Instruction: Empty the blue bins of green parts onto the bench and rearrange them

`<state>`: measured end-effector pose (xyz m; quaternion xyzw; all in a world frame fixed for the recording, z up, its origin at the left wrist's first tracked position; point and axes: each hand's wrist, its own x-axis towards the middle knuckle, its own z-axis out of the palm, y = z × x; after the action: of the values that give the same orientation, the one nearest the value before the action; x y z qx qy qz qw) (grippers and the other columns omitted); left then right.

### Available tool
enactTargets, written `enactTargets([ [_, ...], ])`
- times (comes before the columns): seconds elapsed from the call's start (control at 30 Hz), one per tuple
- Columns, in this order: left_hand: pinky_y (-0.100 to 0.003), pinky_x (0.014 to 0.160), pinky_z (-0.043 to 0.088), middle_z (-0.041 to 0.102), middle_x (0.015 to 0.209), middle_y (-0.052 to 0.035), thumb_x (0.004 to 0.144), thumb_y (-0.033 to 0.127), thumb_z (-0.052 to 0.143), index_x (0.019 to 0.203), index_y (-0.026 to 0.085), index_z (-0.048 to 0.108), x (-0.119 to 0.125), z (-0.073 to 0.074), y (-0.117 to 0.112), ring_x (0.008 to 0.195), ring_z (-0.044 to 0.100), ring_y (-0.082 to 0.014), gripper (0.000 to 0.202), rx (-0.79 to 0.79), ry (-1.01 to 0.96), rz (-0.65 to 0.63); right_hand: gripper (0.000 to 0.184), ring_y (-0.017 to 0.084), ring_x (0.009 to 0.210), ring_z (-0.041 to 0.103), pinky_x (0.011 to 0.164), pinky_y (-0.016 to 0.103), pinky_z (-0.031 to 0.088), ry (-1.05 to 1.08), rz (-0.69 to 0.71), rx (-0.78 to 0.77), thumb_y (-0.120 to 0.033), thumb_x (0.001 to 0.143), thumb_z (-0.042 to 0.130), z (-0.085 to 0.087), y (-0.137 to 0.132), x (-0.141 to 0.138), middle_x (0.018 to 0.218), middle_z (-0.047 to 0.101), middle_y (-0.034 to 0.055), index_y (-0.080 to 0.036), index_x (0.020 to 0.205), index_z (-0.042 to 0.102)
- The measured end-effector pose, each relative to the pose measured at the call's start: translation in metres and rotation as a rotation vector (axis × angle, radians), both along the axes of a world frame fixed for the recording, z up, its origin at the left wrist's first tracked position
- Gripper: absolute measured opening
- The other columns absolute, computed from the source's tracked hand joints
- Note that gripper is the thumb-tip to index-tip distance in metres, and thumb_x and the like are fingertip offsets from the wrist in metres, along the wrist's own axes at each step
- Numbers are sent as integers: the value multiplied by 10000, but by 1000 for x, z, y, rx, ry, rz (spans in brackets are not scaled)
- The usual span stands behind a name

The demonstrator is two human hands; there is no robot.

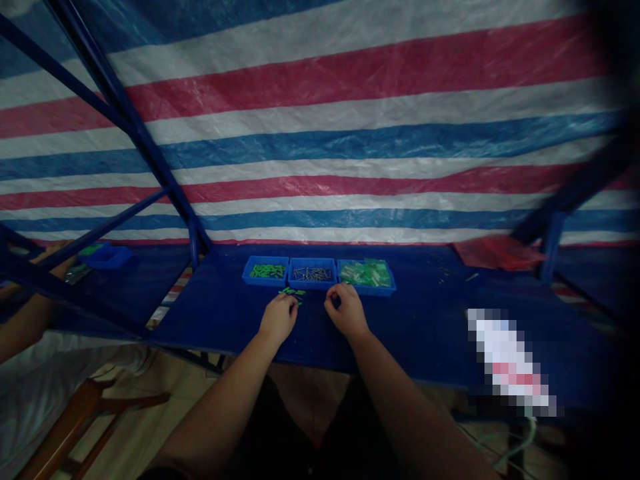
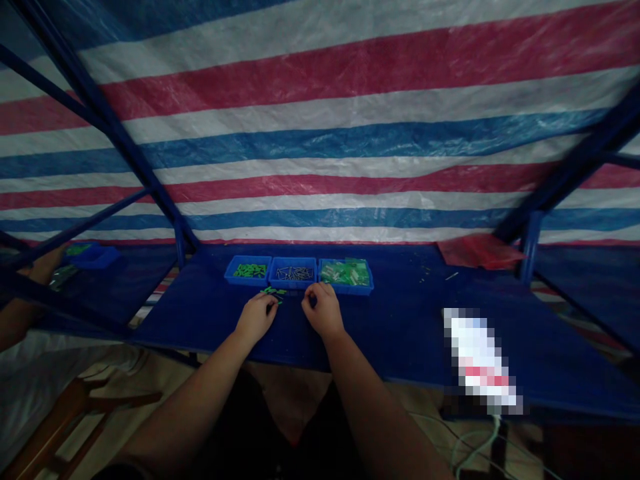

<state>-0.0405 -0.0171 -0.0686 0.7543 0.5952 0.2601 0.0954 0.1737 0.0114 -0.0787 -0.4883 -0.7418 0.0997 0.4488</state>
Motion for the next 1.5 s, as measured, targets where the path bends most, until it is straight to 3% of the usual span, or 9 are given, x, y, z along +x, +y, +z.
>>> enactTargets([
  [0.17,-330,832,522,688,911,-55,932,159,578,902,206,681,4,-2,-8,889,665,-206,118,37,-72,5,100,209,851,572,813,334,464,-51,88,-16,-129,828,556,0,-6,-5,824,607,35,-218,851,593],
  [0.3,-324,867,518,714,983,-54,975,201,525,1017,224,656,0,-8,-16,935,683,-201,140,125,-258,77,191,209,985,608,918,332,481,-181,247,-63,-175,889,550,1,-9,-18,1000,675,63,-216,1034,668],
  [0.4,-297,766,528,736,906,-40,988,246,511,1059,218,631,-6,-17,-14,814,704,-182,142,97,-412,204,275,218,1025,609,954,340,474,-320,207,-110,-210,908,558,2,-7,-36,1074,680,84,-208,1158,673],
  [0.53,-260,655,508,738,853,-26,968,282,549,1026,211,636,-11,-22,-9,679,682,-152,127,69,-498,263,248,235,1025,607,927,337,471,-436,82,-176,-269,938,549,5,-3,-56,1067,670,108,-187,1130,683],
  [0.7,-267,696,511,738,890,-23,935,262,594,971,219,669,-24,-1,5,694,665,-151,93,235,-379,258,163,219,973,613,876,317,467,-479,50,-183,-278,952,539,6,-4,-61,1003,667,80,-221,996,685],
  [0.87,-306,802,540,733,1072,-36,932,246,597,1034,240,702,-44,18,32,823,692,-179,146,377,-246,352,126,196,926,626,867,303,466,-427,63,-162,-248,937,556,3,-3,-58,957,674,62,-223,910,677],
  [1.03,-333,970,527,702,1174,-40,933,193,554,1069,247,724,-49,0,39,1091,662,-210,224,388,-182,250,148,183,813,658,759,286,486,-219,51,-151,-277,958,519,-4,-1,-51,854,704,36,-221,924,652],
  [1.3,-334,945,529,651,1143,-51,851,112,563,1061,244,676,-51,-8,39,1044,651,-210,273,332,-235,251,207,185,720,670,726,314,540,167,-124,19,-376,937,559,-6,12,-35,806,718,50,-209,888,671],
  [1.5,-278,848,526,588,1151,-43,831,130,593,1037,251,661,-46,-6,34,906,648,-159,249,272,-204,131,311,194,711,651,739,341,547,69,-130,-10,-309,912,532,-9,19,-32,834,719,68,-182,1132,711],
])
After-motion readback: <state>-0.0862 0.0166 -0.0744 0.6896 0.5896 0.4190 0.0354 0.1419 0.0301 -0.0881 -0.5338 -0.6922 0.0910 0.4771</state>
